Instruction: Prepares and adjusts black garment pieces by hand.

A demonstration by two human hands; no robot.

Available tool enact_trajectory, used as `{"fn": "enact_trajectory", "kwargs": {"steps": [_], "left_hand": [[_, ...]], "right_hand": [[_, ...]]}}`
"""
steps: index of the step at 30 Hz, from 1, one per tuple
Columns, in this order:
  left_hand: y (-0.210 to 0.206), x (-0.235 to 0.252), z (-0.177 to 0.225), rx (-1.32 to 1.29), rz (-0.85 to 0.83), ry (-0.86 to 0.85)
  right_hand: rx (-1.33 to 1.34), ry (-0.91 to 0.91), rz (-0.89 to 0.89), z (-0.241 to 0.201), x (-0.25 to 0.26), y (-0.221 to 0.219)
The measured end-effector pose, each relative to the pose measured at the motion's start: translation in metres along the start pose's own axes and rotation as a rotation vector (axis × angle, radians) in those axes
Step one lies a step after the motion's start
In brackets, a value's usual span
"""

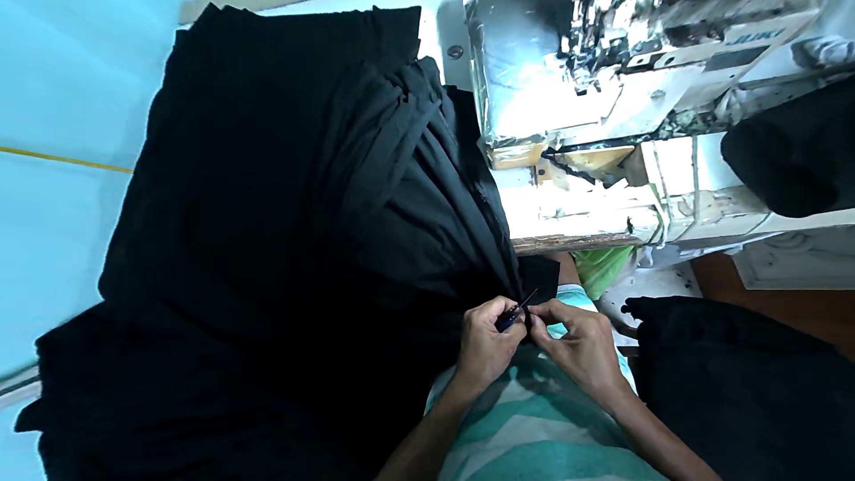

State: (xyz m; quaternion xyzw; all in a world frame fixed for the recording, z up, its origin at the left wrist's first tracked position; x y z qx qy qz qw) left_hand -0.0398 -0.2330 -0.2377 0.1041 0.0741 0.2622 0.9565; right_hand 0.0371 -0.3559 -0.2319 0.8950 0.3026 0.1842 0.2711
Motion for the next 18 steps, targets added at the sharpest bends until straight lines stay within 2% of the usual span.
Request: {"fn": "enact_trajectory", "kwargs": {"steps": [3, 9, 11, 15, 18], "left_hand": [[-0.002, -0.001, 0.001, -0.009, 0.004, -0.023], [0.001, -0.005, 0.006, -0.3, -0.043, 0.013], [0.002, -0.006, 0.003, -0.347, -0.041, 0.035], [0.005, -0.009, 0.004, -0.308, -0.046, 0.022], [0.007, -0.01, 0.004, -0.264, -0.047, 0.006]], "right_hand": [[0.055, -0.035, 0.001, 0.003, 0.0, -0.002], [0.812, -0.529, 0.001, 0.02, 0.005, -0.006], [0.908, -0.615, 0.015, 0.02, 0.005, -0.008], [0.937, -0.644, 0.021, 0.018, 0.002, -0.011], [0.828, -0.514, -0.077, 0.021, 0.002, -0.013]]}}
Point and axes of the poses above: each hand's wrist, its own x-axis towards the middle knuckle, its own y-axis out of the back of the hand, z = x × y, the point moved 4 cm from there along x, towards the middle knuckle, and after that the axes turned 1 degree about -y, right-handed, at the moved point
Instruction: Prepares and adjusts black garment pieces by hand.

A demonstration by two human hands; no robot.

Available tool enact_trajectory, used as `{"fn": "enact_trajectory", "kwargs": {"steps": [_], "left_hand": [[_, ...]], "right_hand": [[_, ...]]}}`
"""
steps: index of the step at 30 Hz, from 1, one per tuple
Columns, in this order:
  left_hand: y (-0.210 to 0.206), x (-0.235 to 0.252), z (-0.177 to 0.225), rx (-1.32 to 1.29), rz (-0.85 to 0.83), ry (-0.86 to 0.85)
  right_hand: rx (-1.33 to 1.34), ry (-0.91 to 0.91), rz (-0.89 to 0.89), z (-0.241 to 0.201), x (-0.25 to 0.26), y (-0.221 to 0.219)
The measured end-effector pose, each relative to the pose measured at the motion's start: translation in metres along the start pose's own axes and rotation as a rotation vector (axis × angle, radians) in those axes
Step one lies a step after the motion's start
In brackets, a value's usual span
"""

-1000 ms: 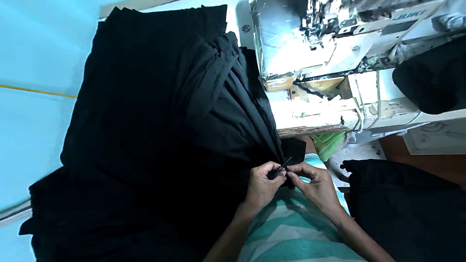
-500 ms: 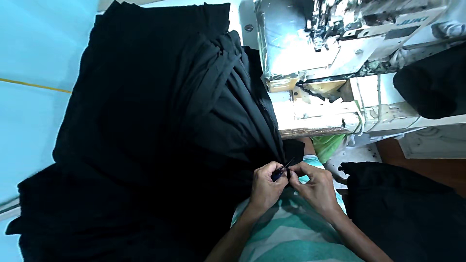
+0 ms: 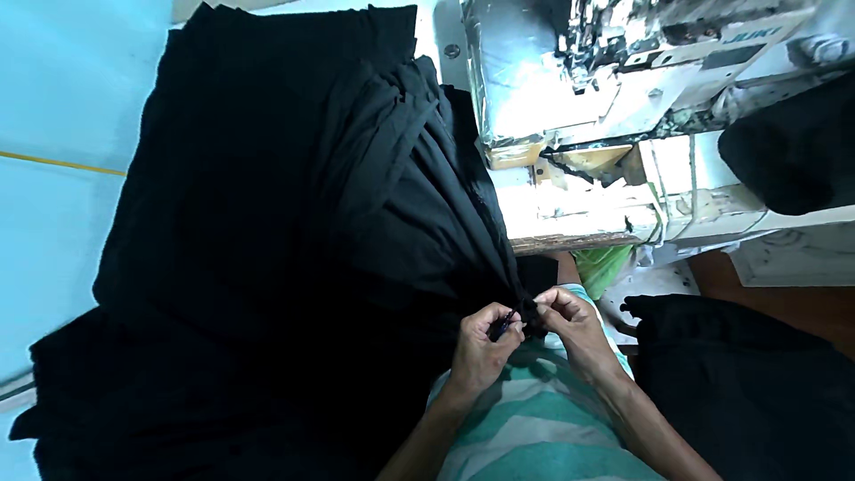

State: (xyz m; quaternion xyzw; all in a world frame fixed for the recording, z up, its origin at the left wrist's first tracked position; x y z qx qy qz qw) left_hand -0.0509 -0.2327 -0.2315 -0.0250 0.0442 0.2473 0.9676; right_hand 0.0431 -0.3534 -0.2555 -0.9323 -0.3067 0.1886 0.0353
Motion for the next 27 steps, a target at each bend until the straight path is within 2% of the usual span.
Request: {"fn": "enact_trajectory", "kwargs": {"steps": [3, 6, 10, 14, 16, 19, 22, 24, 27], "left_hand": [[-0.001, 0.0, -0.001, 0.041, 0.005, -0.024], [-0.003, 0.001, -0.001, 0.108, 0.022, -0.07], [-0.007, 0.0, 0.0, 0.192, 0.056, -0.123], [-0.007, -0.001, 0.002, 0.268, 0.064, -0.178], [-0.008, -0.001, 0.004, 0.314, 0.063, -0.221], [-0.005, 0.001, 0.006, 0.368, 0.057, -0.259], [0.0, 0.003, 0.008, 0.368, 0.074, -0.273], [0.003, 0.006, 0.009, 0.312, 0.118, -0.262], [0.007, 0.011, 0.012, 0.25, 0.173, -0.231]], "right_hand": [[-0.166, 0.082, -0.135, -0.009, 0.001, -0.001], [-0.32, 0.175, -0.175, -0.018, 0.007, -0.003], [-0.286, 0.129, -0.218, -0.018, 0.02, -0.005], [-0.285, 0.107, -0.167, -0.016, 0.032, -0.01], [-0.32, 0.159, -0.084, -0.013, 0.039, -0.011], [-0.457, 0.423, 0.058, -0.015, 0.041, -0.014], [-0.523, 0.697, 0.072, -0.02, 0.036, -0.02], [-0.49, 0.695, 0.036, -0.023, 0.035, -0.021], [-0.408, 0.595, -0.021, -0.026, 0.032, -0.018]]}}
Point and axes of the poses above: each hand's wrist, its own x-axis towards the middle knuckle, its own y-axis out of the back of the hand, z = x × y, the point moved 4 cm from there along x, towards the middle knuckle, and after that the axes turned 1 degree about -y, right-handed, at the moved point
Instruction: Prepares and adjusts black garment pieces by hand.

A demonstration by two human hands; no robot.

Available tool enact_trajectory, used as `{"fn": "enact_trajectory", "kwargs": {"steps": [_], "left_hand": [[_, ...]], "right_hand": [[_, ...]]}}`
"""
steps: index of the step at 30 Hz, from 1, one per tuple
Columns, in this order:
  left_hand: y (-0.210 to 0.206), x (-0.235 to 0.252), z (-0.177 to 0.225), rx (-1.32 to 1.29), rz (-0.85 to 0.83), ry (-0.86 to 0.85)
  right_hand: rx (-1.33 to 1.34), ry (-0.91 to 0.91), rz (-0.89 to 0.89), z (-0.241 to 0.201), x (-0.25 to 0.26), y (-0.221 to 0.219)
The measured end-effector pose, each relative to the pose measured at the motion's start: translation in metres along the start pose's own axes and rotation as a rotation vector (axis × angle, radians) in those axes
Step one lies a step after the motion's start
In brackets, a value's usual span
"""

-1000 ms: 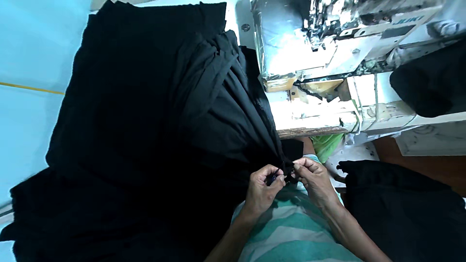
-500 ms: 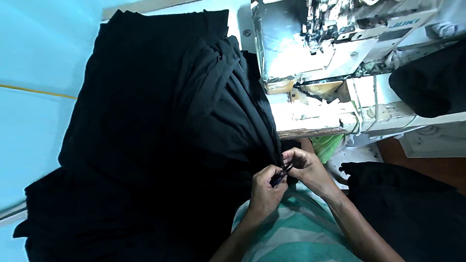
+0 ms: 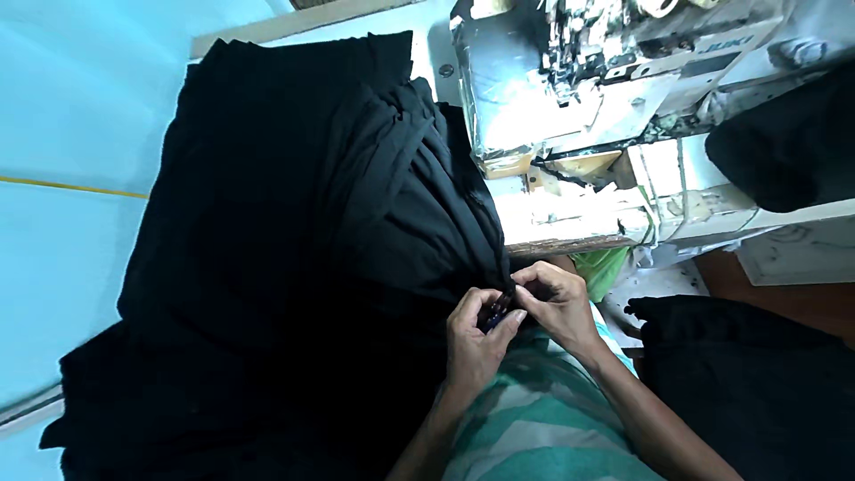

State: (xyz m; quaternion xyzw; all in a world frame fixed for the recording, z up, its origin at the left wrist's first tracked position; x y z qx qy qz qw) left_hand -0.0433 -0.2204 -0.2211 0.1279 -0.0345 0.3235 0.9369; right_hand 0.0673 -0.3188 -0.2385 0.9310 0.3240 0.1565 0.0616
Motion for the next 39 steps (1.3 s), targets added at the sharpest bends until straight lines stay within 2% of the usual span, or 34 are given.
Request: {"fn": "enact_trajectory", "kwargs": {"steps": [11, 18, 22, 30, 36, 39], "left_hand": [[-0.008, 0.012, 0.01, -0.004, -0.032, -0.022], [-0.011, 0.022, 0.005, 0.063, -0.076, 0.086], [-0.011, 0.023, 0.008, 0.151, -0.078, 0.082], [-0.012, 0.028, 0.007, 0.217, -0.026, -0.032], [-0.023, 0.035, 0.004, 0.044, -0.053, -0.181], [-0.024, 0.035, 0.001, -0.035, -0.051, -0.183]], "right_hand": [[-0.017, -0.011, 0.013, -0.007, -0.001, 0.007], [-0.42, 0.21, 0.056, -0.024, -0.007, 0.01], [-0.345, 0.136, 0.054, -0.019, -0.007, 0.013], [-0.276, 0.062, 0.033, -0.018, -0.002, 0.014], [-0.259, -0.022, 0.223, -0.011, 0.001, 0.011], [-0.256, -0.054, 0.254, -0.011, 0.001, 0.01]]}}
Point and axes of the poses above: each hand's wrist, its own x-axis towards the middle knuckle, its own y-axis out of the back of the hand, z = x × y, the point moved 4 cm from there along x, towards the middle knuckle, and after that the axes turned 1 degree about -y, right-handed, at the moved point
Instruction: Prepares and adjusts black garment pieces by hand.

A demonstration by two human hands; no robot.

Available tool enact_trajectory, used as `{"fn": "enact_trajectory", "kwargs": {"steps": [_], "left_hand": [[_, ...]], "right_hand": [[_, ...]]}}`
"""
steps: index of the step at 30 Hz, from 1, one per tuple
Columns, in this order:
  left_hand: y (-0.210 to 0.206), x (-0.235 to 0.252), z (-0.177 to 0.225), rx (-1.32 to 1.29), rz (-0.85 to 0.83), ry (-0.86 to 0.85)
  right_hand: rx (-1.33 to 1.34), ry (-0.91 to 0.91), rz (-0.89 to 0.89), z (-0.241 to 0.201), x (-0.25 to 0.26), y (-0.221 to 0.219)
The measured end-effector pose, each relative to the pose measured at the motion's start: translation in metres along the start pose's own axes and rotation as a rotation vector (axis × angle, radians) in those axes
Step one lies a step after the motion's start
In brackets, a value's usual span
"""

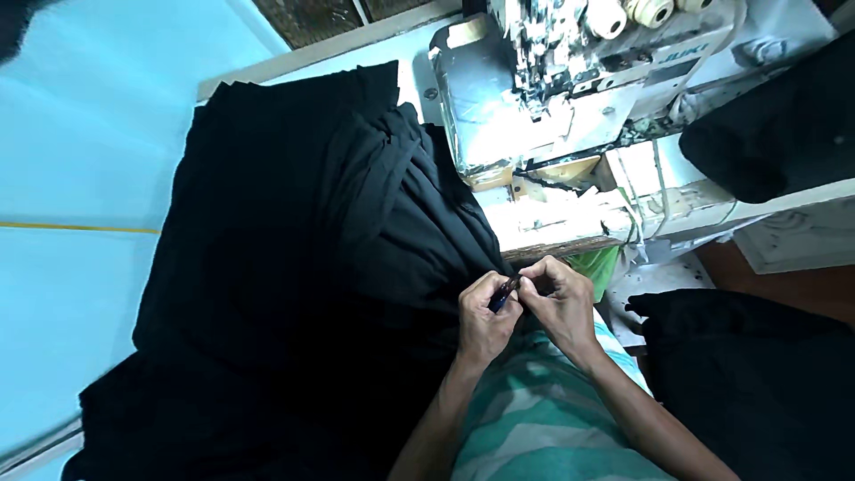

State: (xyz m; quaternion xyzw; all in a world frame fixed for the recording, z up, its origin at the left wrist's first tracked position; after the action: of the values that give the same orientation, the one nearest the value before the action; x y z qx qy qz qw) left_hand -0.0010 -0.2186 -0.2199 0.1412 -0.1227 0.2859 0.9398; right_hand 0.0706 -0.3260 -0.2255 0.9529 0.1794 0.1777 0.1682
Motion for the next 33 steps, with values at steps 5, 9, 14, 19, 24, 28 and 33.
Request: {"fn": "enact_trajectory", "kwargs": {"steps": [5, 9, 14, 19, 24, 28, 33], "left_hand": [[0.002, -0.006, 0.002, -0.049, -0.027, 0.067], [0.006, -0.004, 0.001, -0.087, -0.049, 0.21], [0.018, 0.015, 0.005, 0.105, -0.006, 0.281], [0.017, 0.018, 0.016, 0.196, -0.093, 0.177], [0.021, 0.022, 0.019, 0.408, -0.088, 0.049], [0.019, 0.038, 0.024, 0.51, -0.028, -0.087], [0.026, 0.054, 0.031, 0.228, -0.079, 0.026]], "right_hand": [[0.022, -0.027, -0.004, 0.001, -0.003, -0.001], [-0.075, 0.012, -0.095, 0.001, 0.003, 0.002], [-0.174, 0.095, -0.201, -0.011, 0.01, 0.005], [-0.123, 0.114, -0.238, -0.013, 0.017, 0.002], [-0.047, 0.111, -0.253, -0.012, 0.023, 0.006], [0.198, -0.112, -0.386, -0.009, 0.033, 0.006], [0.696, -0.176, -0.471, -0.004, 0.047, 0.002]]}}
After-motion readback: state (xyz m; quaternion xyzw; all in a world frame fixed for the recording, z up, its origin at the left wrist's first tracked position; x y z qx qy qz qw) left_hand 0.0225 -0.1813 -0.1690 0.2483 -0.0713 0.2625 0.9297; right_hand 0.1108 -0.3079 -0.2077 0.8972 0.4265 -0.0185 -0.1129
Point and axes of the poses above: each hand's wrist, its own x-axis towards the middle knuckle, its own y-axis out of the back of the hand, z = x × y, the point moved 4 cm from there along x, towards the middle knuckle, and after that the axes turned 1 degree about -y, right-handed, at the moved point
